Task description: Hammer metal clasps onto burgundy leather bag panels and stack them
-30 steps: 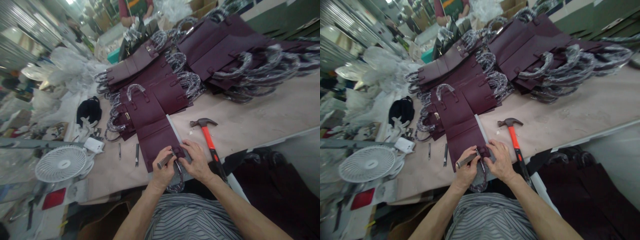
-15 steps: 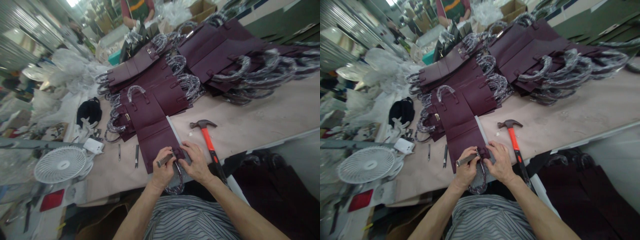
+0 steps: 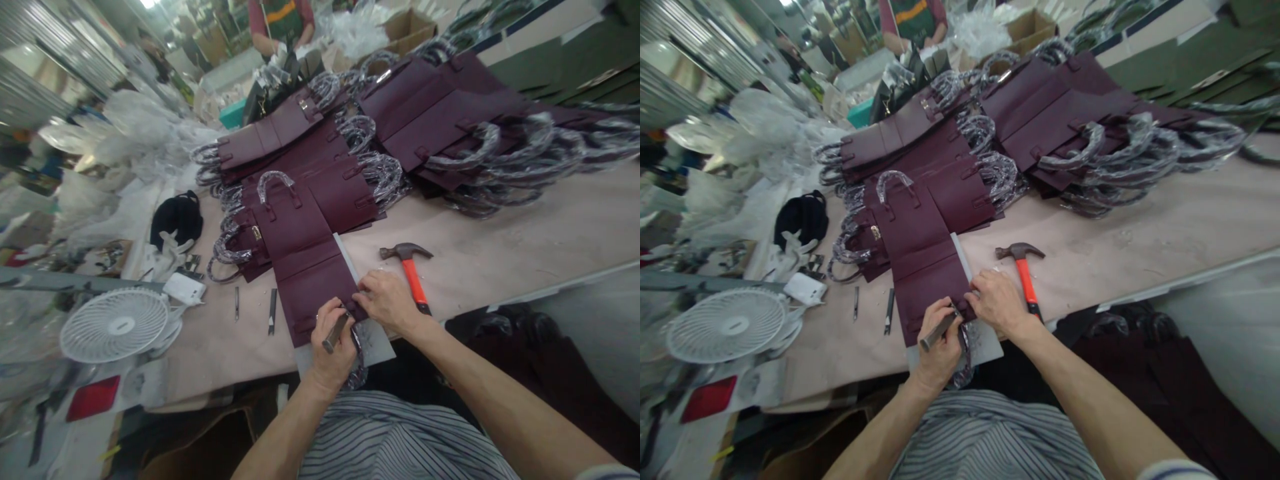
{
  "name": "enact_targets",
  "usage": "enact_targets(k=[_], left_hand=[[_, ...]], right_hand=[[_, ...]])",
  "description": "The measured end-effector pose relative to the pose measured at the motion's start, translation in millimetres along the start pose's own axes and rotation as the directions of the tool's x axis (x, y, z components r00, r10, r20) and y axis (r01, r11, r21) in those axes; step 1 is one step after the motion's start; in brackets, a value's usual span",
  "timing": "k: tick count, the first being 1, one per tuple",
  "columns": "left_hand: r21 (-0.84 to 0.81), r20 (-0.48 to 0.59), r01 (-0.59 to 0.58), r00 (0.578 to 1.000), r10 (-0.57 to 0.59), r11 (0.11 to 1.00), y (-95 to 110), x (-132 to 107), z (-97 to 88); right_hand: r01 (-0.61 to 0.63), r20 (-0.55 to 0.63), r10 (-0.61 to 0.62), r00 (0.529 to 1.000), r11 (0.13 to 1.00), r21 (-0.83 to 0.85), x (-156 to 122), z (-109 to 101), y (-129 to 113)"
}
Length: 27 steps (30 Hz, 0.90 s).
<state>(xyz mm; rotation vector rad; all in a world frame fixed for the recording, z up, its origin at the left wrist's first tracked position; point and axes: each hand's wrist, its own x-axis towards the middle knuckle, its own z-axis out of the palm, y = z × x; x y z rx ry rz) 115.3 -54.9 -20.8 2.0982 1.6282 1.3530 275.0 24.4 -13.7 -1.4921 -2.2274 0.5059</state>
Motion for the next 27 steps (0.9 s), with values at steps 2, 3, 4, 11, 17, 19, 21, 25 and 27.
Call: enact_targets(k=[2,3,4,11,17,19,21,25,27], left_hand=[[-0.005,-0.017,0.015,1.0,-0.015,1.0,0.5,-1.9,1.4],[-0.01,-0.023,0.022,0.999,-0.023,1.0,0.7,-2.4,1.8],[-0.016,-0.027,0.025,0.999,-0.025,1.0,0.7,-2.7,2.2],[-0.025,-0.037,0.019,0.999,-0.02,1.0,0.6,-0.6,2.2],[-0.023,-0.029,0.002,1.0,-0.003,1.0,-1.5,0.3,3.0],[-0.019,-0.027,-0.004,1.0,0.004,1.0,-1.8,0.6,2.8],[-0.017,-0.025,-0.011,1.0,0.01,1.0,-1.8,1.0,2.3],[-0.024,-0.024,-0.015,1.0,0.014,1.0,-2.0,1.5,1.7],[-0.03,-0.018,-0.013,1.0,0.013,0.999,-2.2,1.6,1.8]], right_hand=[[0.06,0.079,-0.053,0.995,0.994,-0.089,11.6,-8.2,-2.8],[0.099,0.117,-0.084,0.989,0.988,-0.121,16.7,-11.4,-4.2],[0.137,0.155,-0.114,0.981,0.98,-0.147,21.3,-14.2,-5.4],[0.345,0.376,-0.233,0.897,0.9,-0.266,45.9,-25.8,-10.2],[0.442,0.505,-0.253,0.825,0.846,-0.298,59.1,-31.7,-22.6],[0.464,0.555,-0.252,0.793,0.84,-0.282,60.8,-33.5,-24.9],[0.469,0.574,-0.252,0.779,0.842,-0.266,60.9,-34.1,-24.3],[0.479,0.572,-0.277,0.772,0.845,-0.237,60.6,-30.6,-19.6],[0.501,0.593,-0.293,0.75,0.837,-0.219,62.7,-28.3,-18.9]])
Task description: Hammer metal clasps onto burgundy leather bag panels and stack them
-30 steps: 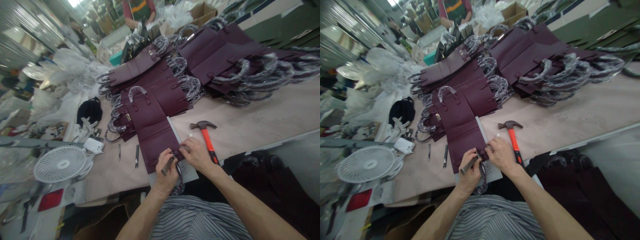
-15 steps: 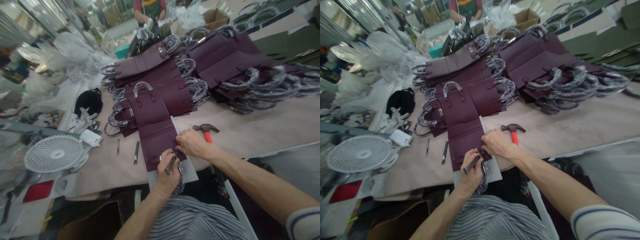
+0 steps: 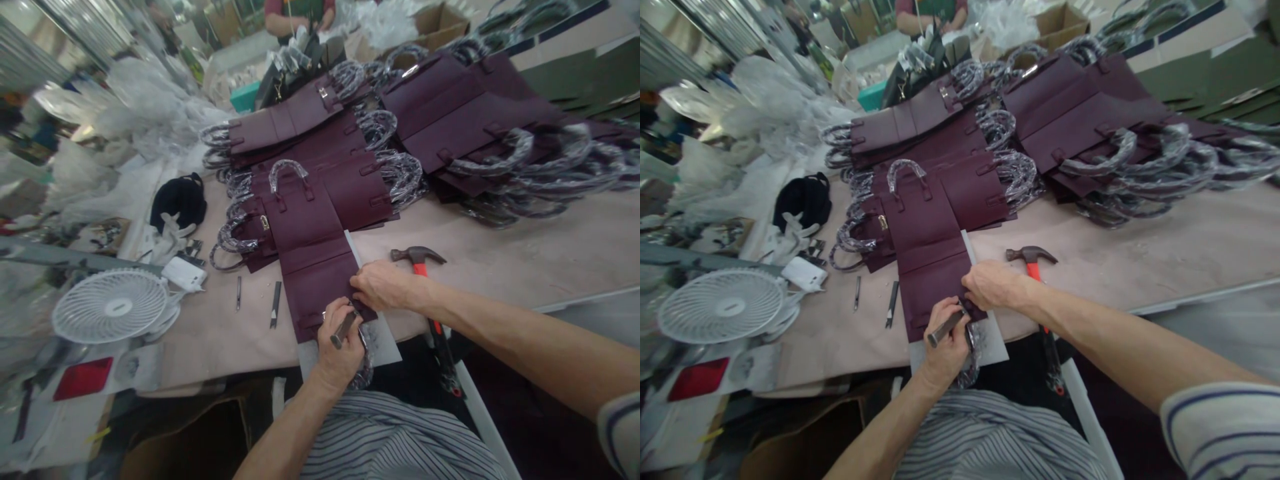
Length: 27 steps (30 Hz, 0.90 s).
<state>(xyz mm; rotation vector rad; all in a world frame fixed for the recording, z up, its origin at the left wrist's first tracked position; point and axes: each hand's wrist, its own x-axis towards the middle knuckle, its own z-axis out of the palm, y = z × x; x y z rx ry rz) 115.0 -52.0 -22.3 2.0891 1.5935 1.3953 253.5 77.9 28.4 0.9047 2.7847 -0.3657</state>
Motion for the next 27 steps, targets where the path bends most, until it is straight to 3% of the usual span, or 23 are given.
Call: enact_targets(k=[8,17,21,27], left_hand=[[-0.01,-0.013,0.017,1.0,-0.017,1.0,1.2,1.5,0.2],[-0.007,-0.011,0.028,1.0,-0.028,1.0,1.8,3.3,-0.8],[-0.005,0.001,0.032,0.999,-0.032,0.999,1.0,4.0,-1.1],[-0.029,0.02,0.049,0.999,-0.048,0.998,-2.9,3.6,-0.4]], right_hand=[[0.073,0.082,-0.075,0.994,0.997,0.028,5.3,-11.0,6.9],[-0.069,0.031,0.068,0.997,0.997,0.041,-4.7,1.3,13.1],[-0.073,0.031,0.072,0.997,0.997,0.03,-1.3,0.3,8.8],[-0.159,-0.008,0.164,0.987,0.968,0.193,-1.4,5.5,12.3]])
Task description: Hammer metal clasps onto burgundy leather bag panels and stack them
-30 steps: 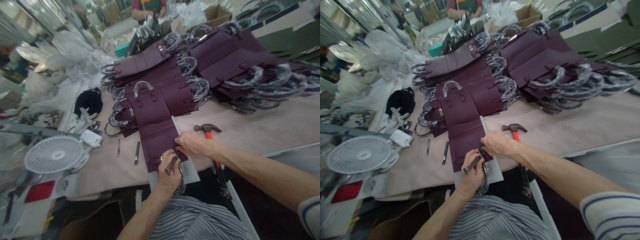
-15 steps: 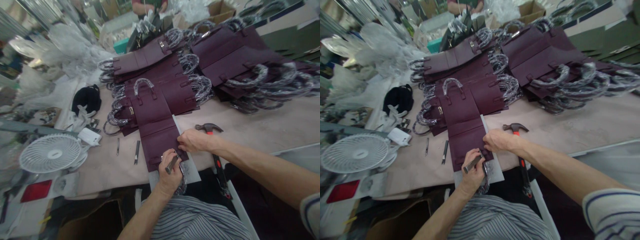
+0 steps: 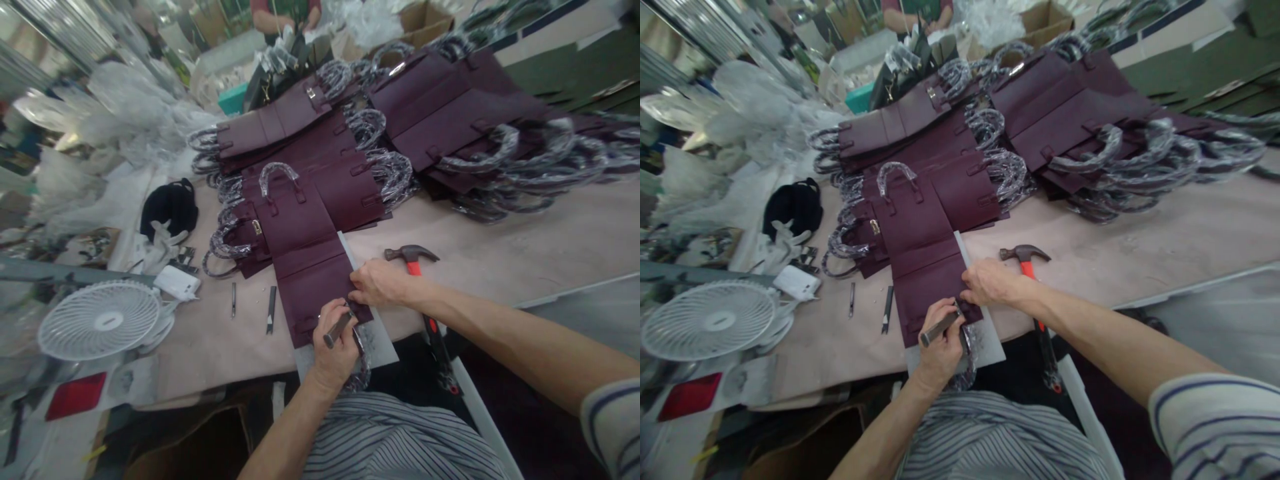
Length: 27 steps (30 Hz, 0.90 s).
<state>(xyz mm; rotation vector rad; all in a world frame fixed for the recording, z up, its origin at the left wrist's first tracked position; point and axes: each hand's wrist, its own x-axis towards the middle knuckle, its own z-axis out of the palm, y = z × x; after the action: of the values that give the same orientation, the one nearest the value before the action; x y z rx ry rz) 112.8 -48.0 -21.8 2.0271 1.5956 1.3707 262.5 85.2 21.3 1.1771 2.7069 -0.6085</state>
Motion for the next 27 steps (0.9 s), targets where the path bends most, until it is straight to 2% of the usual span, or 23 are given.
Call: enact_targets(k=[5,8,10,13,16,19,22,24,26,27], left_hand=[[-0.029,0.024,-0.018,1.0,0.019,0.999,-2.0,2.7,-0.8],[-0.061,0.058,-0.035,0.998,0.039,0.997,-3.9,5.7,-2.5],[-0.08,0.081,-0.03,0.996,0.037,0.996,-5.9,8.6,-3.7],[-0.083,0.112,-0.019,0.993,0.029,0.996,-8.9,14.0,-5.4],[-0.085,0.139,-0.031,0.989,0.043,0.996,-10.3,18.5,-6.0],[-0.108,0.147,-0.029,0.988,0.045,0.994,-9.3,20.8,-5.3],[-0.131,0.162,0.003,0.987,0.019,0.991,-6.3,23.0,-3.9],[-0.127,0.203,0.025,0.979,0.001,0.992,-3.9,24.9,-3.1],[-0.124,0.247,0.039,0.969,-0.008,0.991,-2.3,26.6,-2.5],[-0.13,0.255,0.044,0.967,-0.009,0.991,-2.0,27.0,-2.4]], right_hand=[[-0.06,-0.092,0.072,0.993,0.99,0.125,-17.6,5.9,8.2],[-0.155,-0.196,0.193,0.961,0.968,0.196,-36.6,13.9,10.4],[-0.237,-0.297,0.323,0.899,0.927,0.292,-51.2,22.8,11.2],[-0.323,-0.425,0.488,0.762,0.856,0.404,-73.1,37.9,10.9],[-0.443,-0.468,0.559,0.684,0.829,0.342,-91.4,49.7,7.7],[-0.604,-0.373,0.653,0.659,0.755,0.255,-102.4,56.6,3.0],[-0.696,-0.228,0.739,0.634,0.674,0.248,-105.4,57.3,2.2],[-0.694,-0.147,0.79,0.595,0.598,0.401,-105.0,53.7,5.7],[-0.594,0.011,0.819,0.573,0.407,0.694,-104.5,47.8,10.6],[-0.517,0.102,0.8,0.592,0.279,0.809,-104.7,44.6,12.6]])
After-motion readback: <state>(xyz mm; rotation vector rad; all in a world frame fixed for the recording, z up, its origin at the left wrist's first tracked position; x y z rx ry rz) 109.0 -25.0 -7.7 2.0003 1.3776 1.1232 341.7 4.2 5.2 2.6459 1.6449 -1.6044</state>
